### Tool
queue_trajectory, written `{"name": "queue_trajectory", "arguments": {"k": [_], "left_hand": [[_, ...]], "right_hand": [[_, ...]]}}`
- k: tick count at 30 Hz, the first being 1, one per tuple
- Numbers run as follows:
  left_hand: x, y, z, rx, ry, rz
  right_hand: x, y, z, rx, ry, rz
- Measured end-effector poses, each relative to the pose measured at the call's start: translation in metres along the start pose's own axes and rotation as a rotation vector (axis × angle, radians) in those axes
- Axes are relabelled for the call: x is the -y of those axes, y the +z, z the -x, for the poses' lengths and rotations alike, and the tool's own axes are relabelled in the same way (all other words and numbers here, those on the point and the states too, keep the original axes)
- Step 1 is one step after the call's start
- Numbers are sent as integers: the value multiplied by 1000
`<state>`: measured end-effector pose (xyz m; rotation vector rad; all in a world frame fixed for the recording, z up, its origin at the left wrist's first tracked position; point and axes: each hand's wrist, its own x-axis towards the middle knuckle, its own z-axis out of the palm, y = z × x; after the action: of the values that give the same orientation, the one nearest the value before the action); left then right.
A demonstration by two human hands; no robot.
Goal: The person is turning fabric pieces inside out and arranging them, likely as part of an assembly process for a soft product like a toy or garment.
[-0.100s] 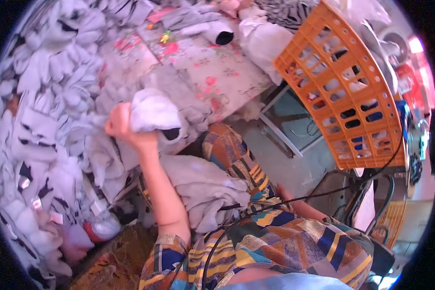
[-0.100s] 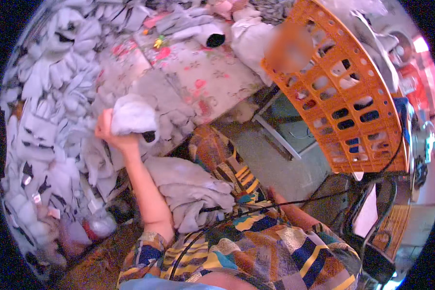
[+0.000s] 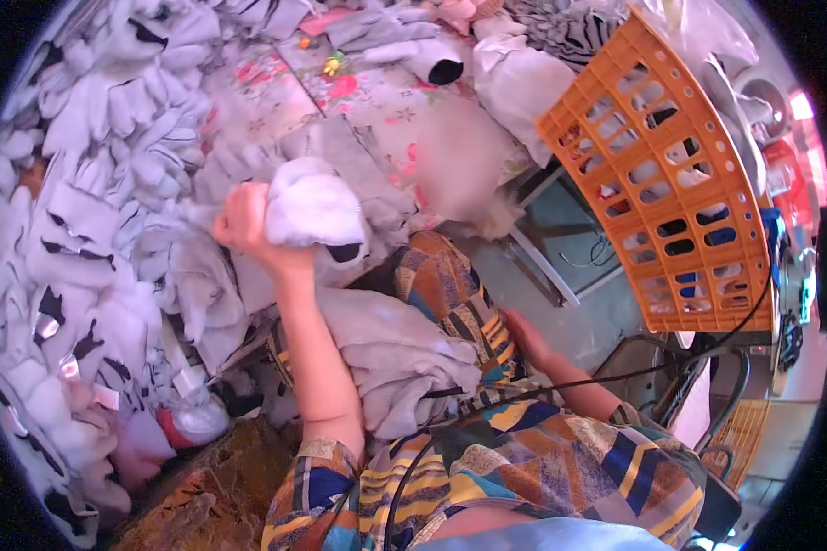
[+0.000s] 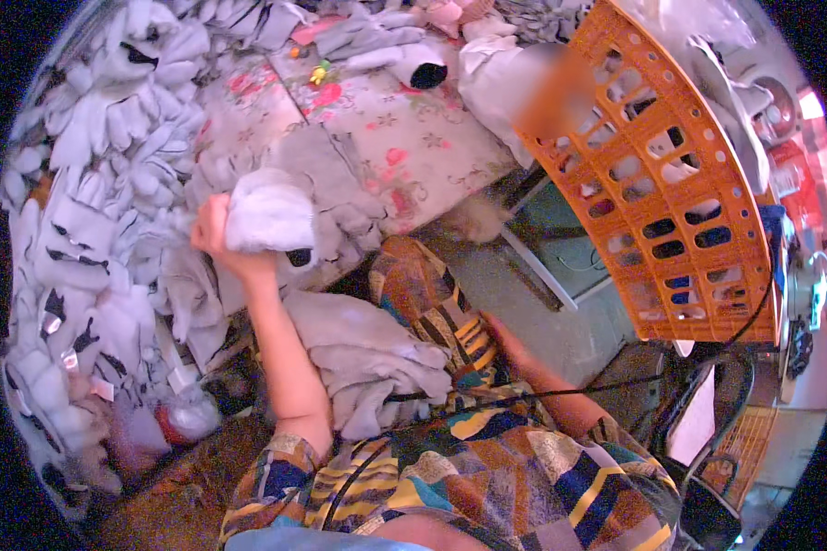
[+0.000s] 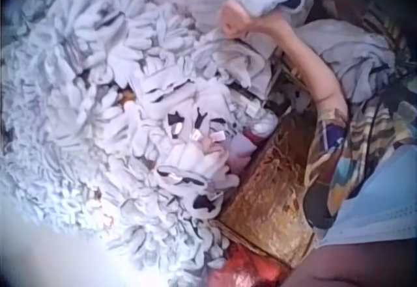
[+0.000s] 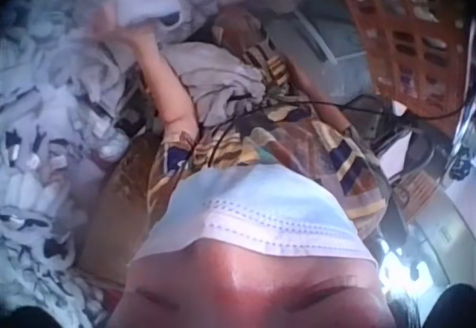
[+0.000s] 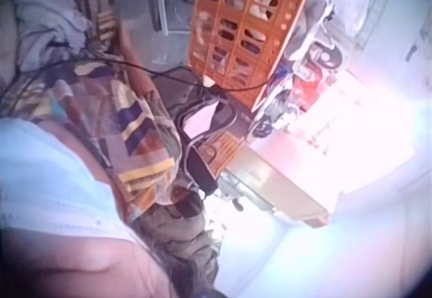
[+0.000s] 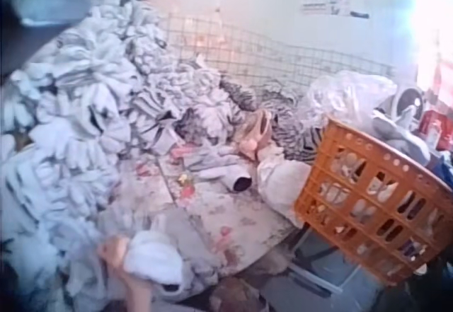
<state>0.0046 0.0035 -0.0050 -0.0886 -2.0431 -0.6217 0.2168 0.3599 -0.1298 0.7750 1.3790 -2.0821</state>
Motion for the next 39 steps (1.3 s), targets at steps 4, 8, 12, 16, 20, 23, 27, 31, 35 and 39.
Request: {"name": "queue_trajectory", "arguments": {"k": [4, 8, 12, 16, 20, 23, 27, 31, 35, 39], "left_hand": [[-13, -2, -5, -89, 60, 59], [-18, 2, -3, -56, 29, 98], [-21, 4, -3, -56, 48, 110], [-27, 3, -6, -84, 150, 66], [-32, 5, -4, -95, 176, 84], [-33, 4, -1, -83, 132, 57], [-32, 0, -4, -102, 60, 57], [-31, -5, -7, -78, 141, 55], [-37, 1, -7, -44, 215, 108], [-44, 4, -3, 8, 257, 165]], "right_hand": [[99, 93, -26, -12, -990, 893], [160, 192, -21, 173, -1344, 821], [170, 253, -32, 167, -1583, 888], [175, 273, -63, -19, -1653, 806], [192, 295, -75, -4, -1699, 658], [200, 305, -85, -15, -1718, 708], [213, 333, -90, -44, -1902, 527], [208, 330, -101, 119, -1853, 498], [199, 317, -109, -48, -1826, 408], [200, 304, -106, -246, -1726, 452]]}}
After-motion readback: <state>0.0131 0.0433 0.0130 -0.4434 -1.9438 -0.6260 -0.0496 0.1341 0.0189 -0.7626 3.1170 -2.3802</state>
